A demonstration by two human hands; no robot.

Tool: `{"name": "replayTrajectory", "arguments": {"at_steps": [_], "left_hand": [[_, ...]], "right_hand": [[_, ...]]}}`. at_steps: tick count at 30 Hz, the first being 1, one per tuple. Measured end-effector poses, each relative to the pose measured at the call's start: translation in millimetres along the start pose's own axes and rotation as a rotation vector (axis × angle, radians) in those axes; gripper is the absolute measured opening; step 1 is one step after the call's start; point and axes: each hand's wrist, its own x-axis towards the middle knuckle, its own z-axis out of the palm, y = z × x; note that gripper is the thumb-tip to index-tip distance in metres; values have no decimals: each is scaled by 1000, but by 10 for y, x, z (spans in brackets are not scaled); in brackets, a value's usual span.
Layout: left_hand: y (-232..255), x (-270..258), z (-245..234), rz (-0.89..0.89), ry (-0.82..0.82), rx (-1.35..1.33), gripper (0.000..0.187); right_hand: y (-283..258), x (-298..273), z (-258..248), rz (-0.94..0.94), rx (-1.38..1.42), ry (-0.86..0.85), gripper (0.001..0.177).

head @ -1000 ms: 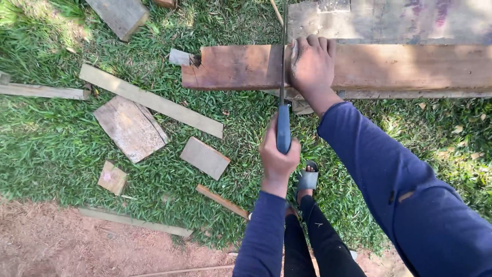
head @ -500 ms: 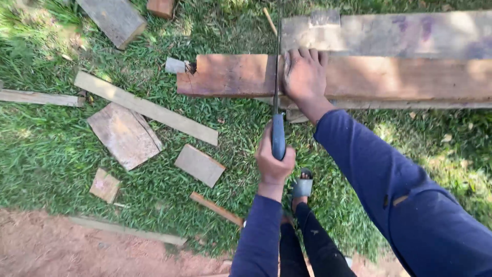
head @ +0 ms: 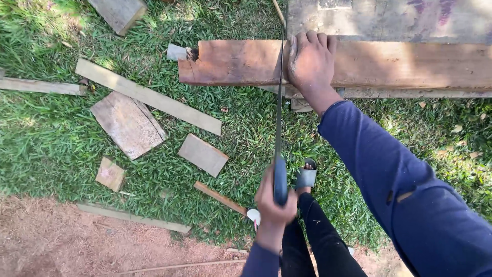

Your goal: Sawing a thick wooden beam into smaller pieces using a hand saw.

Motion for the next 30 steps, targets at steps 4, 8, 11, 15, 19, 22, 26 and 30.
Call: {"name": "replayTrajectory", "arguments": {"at_steps": [4,8,11,15,19,22,26,30], "left_hand": [[-104,1065,432,21,25,-19,63],[-90,1060,392,13,47,14,62],[-41,1146,346,1,22,-41,61],[-80,1162,257,-37,-51,-79,62],[-57,1086,295,58,-6,-32,63],[21,839,177,-197,-60,-91,68],[-86,-199,-140,1,-22,-39,68],[-190,-678,-244,-21,-17,38,73]], "right_hand": [[47,38,81,-19,-13,13,32],[88,-47,156,-26,-5,65,29],[13,23,53,-5,28,76,29],[-3,-3,15,-11,53,62,30],[65,-26,146,-25,35,79,31],[43,5,98,-41,0,97,31],[-36,-15,-17,-30,25,58,30],[14,1,26,-35,41,59,30]]}}
